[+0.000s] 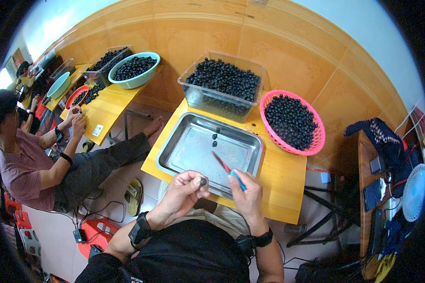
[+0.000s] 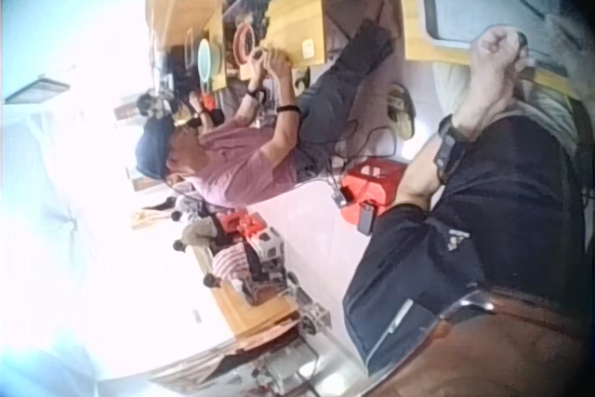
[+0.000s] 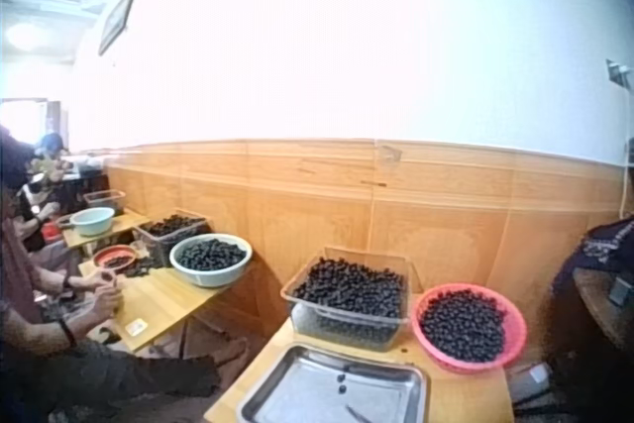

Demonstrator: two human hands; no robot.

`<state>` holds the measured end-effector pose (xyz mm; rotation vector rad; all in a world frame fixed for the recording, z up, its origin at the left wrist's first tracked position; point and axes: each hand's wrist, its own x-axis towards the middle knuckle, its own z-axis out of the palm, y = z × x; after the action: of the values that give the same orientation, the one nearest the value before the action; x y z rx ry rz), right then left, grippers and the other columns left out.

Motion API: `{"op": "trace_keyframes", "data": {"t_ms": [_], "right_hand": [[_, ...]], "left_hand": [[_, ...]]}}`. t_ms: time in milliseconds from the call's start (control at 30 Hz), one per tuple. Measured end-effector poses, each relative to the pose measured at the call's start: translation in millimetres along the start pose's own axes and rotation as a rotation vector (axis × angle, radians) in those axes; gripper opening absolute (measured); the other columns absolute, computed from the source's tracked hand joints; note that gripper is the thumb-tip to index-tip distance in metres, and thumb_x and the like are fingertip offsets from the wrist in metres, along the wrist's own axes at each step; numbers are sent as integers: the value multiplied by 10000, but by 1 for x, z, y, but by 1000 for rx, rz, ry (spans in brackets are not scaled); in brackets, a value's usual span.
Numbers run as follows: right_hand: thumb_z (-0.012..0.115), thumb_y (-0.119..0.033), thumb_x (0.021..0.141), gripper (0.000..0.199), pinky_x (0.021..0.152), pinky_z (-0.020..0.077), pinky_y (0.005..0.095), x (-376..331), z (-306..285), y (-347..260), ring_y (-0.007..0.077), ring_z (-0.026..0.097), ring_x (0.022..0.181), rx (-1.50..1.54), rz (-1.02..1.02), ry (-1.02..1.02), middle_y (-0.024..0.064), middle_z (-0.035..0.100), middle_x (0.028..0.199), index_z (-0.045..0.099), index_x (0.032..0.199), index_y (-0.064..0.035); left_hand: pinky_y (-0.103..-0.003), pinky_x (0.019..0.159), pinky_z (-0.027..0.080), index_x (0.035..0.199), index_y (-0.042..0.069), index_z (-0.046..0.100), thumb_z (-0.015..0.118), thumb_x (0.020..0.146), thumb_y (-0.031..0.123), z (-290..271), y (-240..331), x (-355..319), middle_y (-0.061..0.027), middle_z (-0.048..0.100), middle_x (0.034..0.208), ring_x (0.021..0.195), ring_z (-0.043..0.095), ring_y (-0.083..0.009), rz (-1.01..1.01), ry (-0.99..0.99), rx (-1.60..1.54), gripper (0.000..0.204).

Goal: Sorting and inspecting small black fruits on a metal tray using a knife.

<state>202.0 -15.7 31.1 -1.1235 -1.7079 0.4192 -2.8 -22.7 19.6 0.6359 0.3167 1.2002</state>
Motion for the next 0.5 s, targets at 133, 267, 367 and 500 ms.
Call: {"op": "trace_keyframes", "data": {"t_ms": [133, 267, 367, 500], "right_hand": [[680, -280, 995, 360, 685, 479, 301, 7, 0, -9, 144, 628, 791, 164, 96, -54, 101, 671, 862, 703, 1154, 42], [724, -251, 959, 355, 651, 474, 292, 15, 9, -31, 160, 615, 723, 175, -43, -204, 101, 638, 800, 702, 1174, 31], [759, -178, 922, 325, 625, 488, 296, 15, 16, -42, 174, 638, 699, 196, -108, -212, 102, 639, 775, 705, 1173, 20], [781, -114, 889, 293, 618, 504, 312, 9, 19, -40, 184, 654, 688, 175, -89, -240, 108, 659, 789, 712, 1146, 9]], "left_hand": [[-299, 813, 602, 1069, 33, 664, 671, 993, 166, -3, 6, 3, -51, 679, 947, 860, 659, -122, 21, 44, 33, 153], [-302, 813, 607, 1078, 32, 664, 675, 989, 157, -7, 4, 1, -55, 689, 960, 860, 669, -126, 1, 63, 11, 154], [-273, 814, 604, 1098, 31, 656, 659, 999, 121, -8, 2, -1, -55, 715, 975, 876, 698, -121, -15, 12, -12, 133], [-265, 807, 602, 1069, 34, 653, 651, 1006, 131, -12, -1, -7, -55, 714, 982, 865, 695, -117, -51, 47, 35, 116]]}}
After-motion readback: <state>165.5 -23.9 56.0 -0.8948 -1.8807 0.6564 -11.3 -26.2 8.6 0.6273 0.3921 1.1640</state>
